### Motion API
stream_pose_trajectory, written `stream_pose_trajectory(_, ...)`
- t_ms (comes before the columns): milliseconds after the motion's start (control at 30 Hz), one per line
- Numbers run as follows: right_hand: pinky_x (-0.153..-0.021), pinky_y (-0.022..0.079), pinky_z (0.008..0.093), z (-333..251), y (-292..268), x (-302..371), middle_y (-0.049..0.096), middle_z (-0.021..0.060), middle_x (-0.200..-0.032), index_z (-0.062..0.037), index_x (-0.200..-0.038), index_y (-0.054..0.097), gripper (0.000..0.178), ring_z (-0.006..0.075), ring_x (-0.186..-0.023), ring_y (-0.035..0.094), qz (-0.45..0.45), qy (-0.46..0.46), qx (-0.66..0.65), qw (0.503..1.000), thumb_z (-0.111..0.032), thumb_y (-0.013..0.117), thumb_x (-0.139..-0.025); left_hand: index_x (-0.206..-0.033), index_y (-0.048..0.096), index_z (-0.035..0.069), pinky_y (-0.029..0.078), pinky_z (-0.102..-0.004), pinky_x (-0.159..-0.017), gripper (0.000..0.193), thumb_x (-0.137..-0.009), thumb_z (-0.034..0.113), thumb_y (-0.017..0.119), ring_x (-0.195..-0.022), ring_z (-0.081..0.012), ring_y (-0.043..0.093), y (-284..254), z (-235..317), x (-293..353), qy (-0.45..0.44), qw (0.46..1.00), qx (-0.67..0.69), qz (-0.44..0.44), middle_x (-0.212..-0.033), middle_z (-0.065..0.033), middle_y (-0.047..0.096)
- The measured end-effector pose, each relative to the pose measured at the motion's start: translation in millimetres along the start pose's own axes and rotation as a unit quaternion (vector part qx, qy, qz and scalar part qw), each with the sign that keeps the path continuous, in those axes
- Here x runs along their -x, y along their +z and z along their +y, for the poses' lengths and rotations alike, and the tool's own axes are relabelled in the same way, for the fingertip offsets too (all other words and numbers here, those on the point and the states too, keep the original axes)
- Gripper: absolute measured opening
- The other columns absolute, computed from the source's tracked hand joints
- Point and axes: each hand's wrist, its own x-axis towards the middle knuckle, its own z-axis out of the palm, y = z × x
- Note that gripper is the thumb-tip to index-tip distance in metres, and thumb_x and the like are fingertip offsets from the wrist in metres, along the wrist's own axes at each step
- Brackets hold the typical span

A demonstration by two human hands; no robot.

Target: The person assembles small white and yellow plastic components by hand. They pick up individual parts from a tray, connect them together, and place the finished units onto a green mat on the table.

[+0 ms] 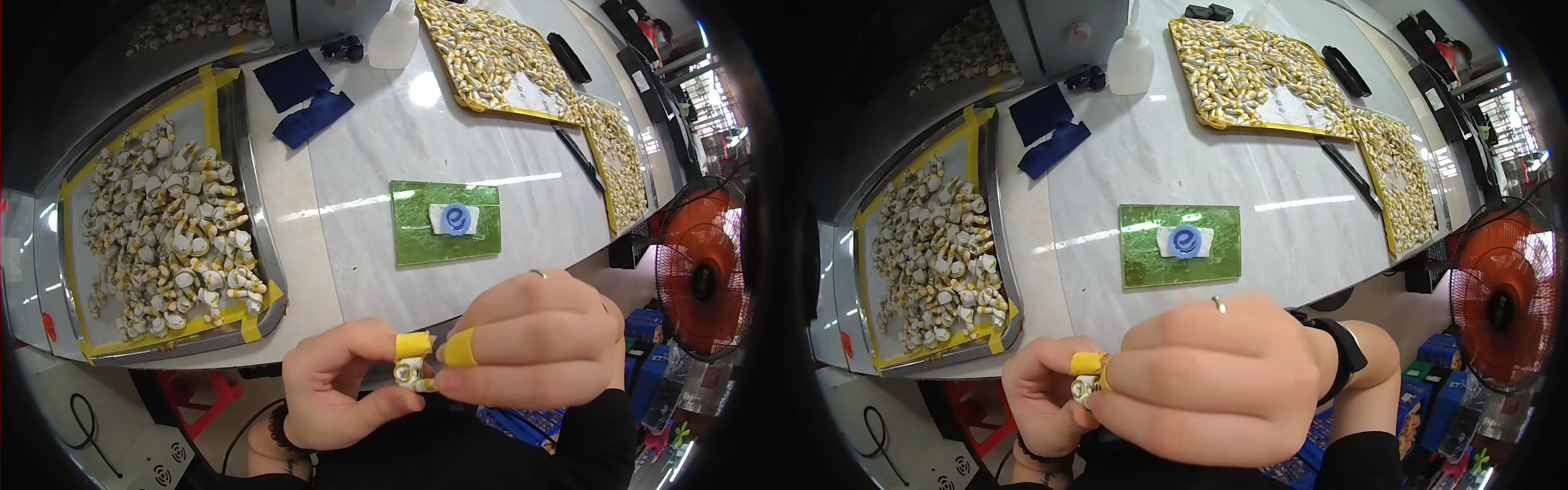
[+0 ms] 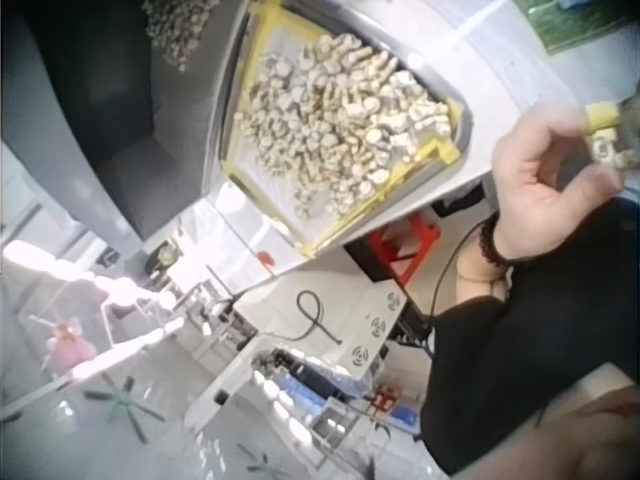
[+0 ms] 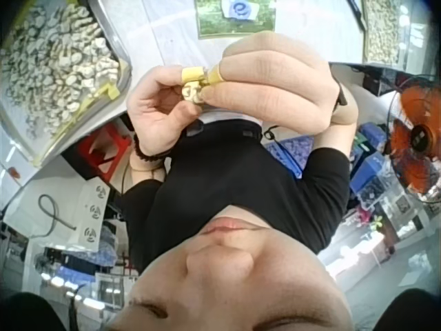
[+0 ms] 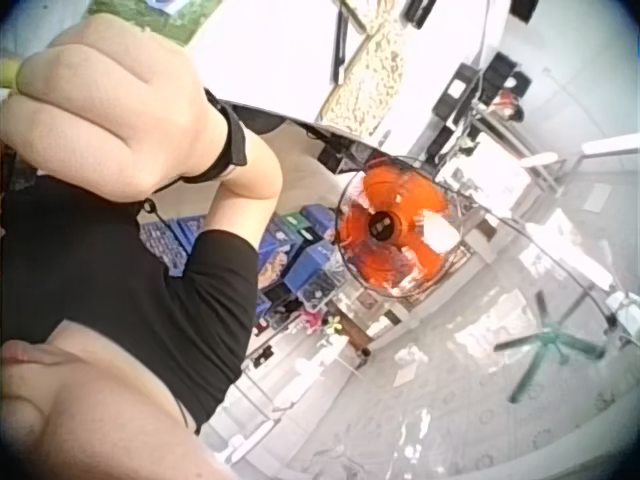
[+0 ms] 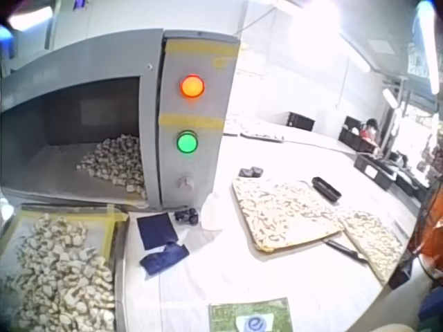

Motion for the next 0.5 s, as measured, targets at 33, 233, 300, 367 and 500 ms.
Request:
stream_pose_trajectory(33,-0.058,0.050,0.0261,0.1,-0.1,0.6,0.060,0.0104,-0.080,0.0020,-0.081,0.065,0.014,0.0197,-0.065,0.059,0.000,-0.023,0.011,1.000,-0.001,0.066,-0.067,-0.100,0.056,-0.007,0.048,-0.0274,-0.074,0.030,-0.075,0.001,0.072,-0.081,-0.0173,0.062,-3.1,-0.2,-0.3,0.014,0.999,-0.027,-0.015,-0.087,-0.0125,0.063)
stream_pose_trajectory(233,-0.054,0.047,0.0233,1.4,-2.1,9.3,0.060,0.0113,-0.080,0.0036,-0.079,0.062,0.015,0.0187,-0.066,0.058,0.005,-0.066,0.032,0.997,-0.004,0.063,-0.066,-0.091,0.061,-0.006,0.048,-0.0272,-0.068,0.027,-0.070,0.001,0.075,-0.076,-0.0179,0.062,-1.1,3.5,-2.7,0.018,0.993,-0.118,-0.021,-0.084,-0.0138,0.065)
stream_pose_trajectory(300,-0.055,0.047,0.0247,0.0,-12.0,14.1,0.060,0.0113,-0.081,0.0025,-0.079,0.063,0.014,0.0193,-0.067,0.059,-0.010,-0.061,0.069,0.996,-0.005,0.063,-0.067,-0.088,0.063,-0.005,0.048,-0.0277,-0.067,0.026,-0.067,0.002,0.077,-0.074,-0.0184,0.063,0.5,1.8,-4.6,0.015,0.988,-0.156,-0.010,-0.082,-0.0127,0.065)
stream_pose_trajectory(367,-0.056,0.048,0.0268,10.0,-23.3,16.4,0.060,0.0109,-0.084,0.0014,-0.080,0.065,0.012,0.0204,-0.070,0.059,-0.014,-0.066,0.083,0.994,-0.006,0.064,-0.071,-0.085,0.064,-0.004,0.048,-0.0284,-0.067,0.026,-0.065,0.004,0.079,-0.073,-0.0190,0.063,-8.8,1.2,1.3,0.040,0.973,-0.229,0.017,-0.080,-0.0113,0.066)
stream_pose_trajectory(500,-0.067,0.046,0.0243,8.2,-103.2,38.3,0.065,0.0059,-0.081,-0.0012,-0.084,0.064,0.010,0.0108,-0.074,0.059,0.269,0.148,0.382,0.871,-0.001,0.064,-0.074,-0.086,0.063,-0.002,0.047,-0.0271,-0.066,0.030,-0.065,0.011,0.081,-0.072,-0.0173,0.061,-9.2,5.8,0.8,0.028,0.975,-0.209,0.069,-0.074,-0.0100,0.066)
